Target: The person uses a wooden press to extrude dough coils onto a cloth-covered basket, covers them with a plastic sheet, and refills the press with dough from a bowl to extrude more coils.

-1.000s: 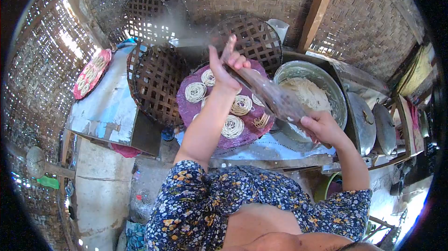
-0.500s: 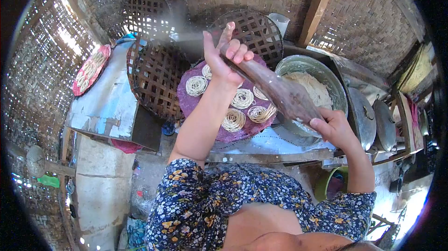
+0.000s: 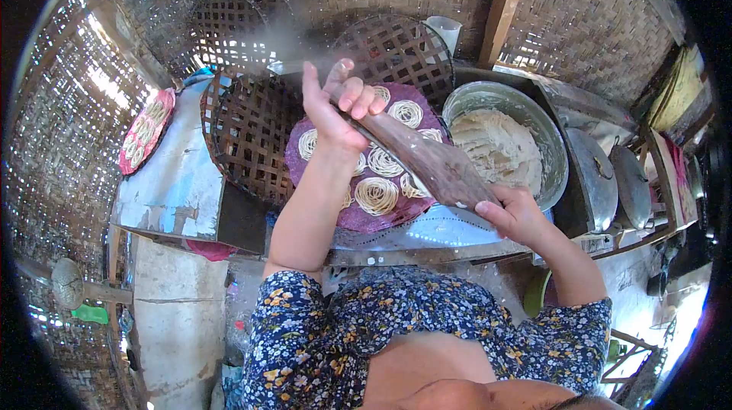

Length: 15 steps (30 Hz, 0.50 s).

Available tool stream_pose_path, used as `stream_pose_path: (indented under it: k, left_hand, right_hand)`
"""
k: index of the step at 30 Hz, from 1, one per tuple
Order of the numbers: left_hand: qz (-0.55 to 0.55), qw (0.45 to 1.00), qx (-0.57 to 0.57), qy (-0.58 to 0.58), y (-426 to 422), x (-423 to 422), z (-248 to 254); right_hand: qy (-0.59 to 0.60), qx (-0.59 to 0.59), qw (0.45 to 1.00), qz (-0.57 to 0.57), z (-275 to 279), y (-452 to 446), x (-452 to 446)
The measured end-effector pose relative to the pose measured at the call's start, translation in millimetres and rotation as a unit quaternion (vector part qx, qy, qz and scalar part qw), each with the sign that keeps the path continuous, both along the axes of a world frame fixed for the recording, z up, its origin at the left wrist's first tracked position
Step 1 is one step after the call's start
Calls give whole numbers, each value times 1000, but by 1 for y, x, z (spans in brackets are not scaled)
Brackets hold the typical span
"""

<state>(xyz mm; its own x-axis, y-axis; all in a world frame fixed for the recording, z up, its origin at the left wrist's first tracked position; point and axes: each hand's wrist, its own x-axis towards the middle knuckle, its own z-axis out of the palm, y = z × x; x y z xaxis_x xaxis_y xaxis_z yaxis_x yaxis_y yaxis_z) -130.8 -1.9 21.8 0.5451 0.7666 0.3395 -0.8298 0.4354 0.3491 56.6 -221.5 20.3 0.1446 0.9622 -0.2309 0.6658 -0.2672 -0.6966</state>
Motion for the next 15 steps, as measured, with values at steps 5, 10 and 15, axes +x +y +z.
stream_pose_path:
  k: [5,10,15]
  left_hand:
    - [-16,996,-81,31,-9,18,-8]
    - [-22,996,-77,42,-10,39,-8]
    - [-60,996,-57,28,-3,51,-17]
  right_hand:
    - [-89,56,994,19,-20,-17,16]
    - [-155,94,983,4,-21,-24,23]
    - [-142,98,985,-15,-30,-26,30]
